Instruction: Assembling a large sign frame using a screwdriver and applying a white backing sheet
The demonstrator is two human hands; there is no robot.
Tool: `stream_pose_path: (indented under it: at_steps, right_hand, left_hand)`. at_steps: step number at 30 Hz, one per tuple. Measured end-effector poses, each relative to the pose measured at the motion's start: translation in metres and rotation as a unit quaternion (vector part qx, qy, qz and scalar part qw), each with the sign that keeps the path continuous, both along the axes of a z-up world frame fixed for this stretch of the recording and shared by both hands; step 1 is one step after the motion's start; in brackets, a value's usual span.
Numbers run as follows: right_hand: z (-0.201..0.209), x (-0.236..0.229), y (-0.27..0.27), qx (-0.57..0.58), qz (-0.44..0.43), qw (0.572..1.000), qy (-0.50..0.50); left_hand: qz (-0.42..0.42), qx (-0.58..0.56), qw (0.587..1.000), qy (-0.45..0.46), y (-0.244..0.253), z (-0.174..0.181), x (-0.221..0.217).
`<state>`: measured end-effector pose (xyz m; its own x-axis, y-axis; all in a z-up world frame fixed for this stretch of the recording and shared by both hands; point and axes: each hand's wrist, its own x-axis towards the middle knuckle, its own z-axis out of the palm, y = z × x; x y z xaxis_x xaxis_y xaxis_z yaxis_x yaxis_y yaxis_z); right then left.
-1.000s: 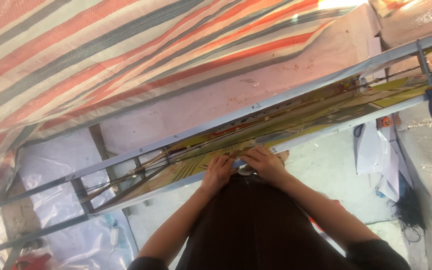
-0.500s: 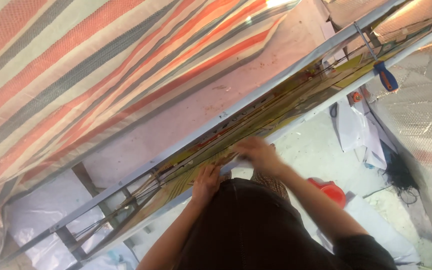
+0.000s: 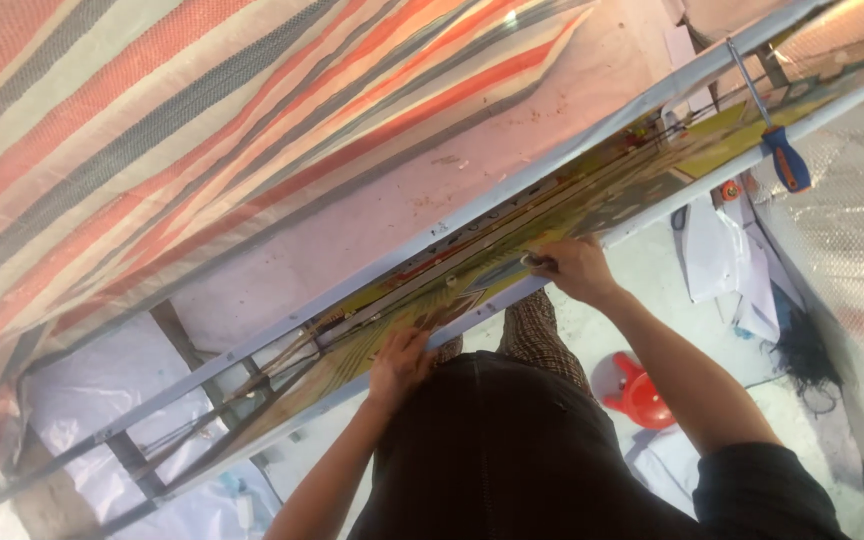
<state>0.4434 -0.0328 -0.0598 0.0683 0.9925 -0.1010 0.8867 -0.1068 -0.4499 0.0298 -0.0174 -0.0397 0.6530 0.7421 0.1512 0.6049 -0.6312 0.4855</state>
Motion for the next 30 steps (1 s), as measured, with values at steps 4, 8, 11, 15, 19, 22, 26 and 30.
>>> stream_pose_path:
  at_steps: [4,8,11,15,19,22,26,30]
  right_hand:
    - [0.010,-0.004,0.005,-0.059,0.013,0.997,-0.039]
    - [0.008,-0.005,0.011,-0.149,0.024,0.987,-0.058]
    - [0.021,-0.008,0.019,-0.208,0.042,0.976,-0.051]
    - [0.041,-0.010,0.028,-0.245,0.056,0.968,-0.009]
    - [0.064,0.006,0.037,-0.307,0.099,0.945,0.051]
    - [0.078,0.029,0.022,0.117,0.111,0.987,0.017]
    - [0.080,0.046,0.013,0.160,0.250,0.955,0.011]
    - [0.075,0.044,0.016,0.197,0.298,0.934,-0.016]
  left_hand:
    - [0.036,-0.020,0.999,0.002,0.004,0.015,0.021]
    - [0.063,0.014,0.998,-0.012,0.009,0.012,0.102]
    - [0.053,0.023,0.998,-0.038,0.003,-0.012,0.166]
    - [0.002,0.115,0.993,-0.022,-0.005,-0.023,0.189]
    - [0.008,0.137,0.990,-0.014,-0.002,-0.003,0.191]
    - [0.023,0.135,0.991,0.017,-0.002,0.008,0.190]
    - [0.018,0.137,0.990,0.014,-0.002,0.003,0.189]
    - [0.020,0.128,0.992,-0.011,-0.005,-0.014,0.187]
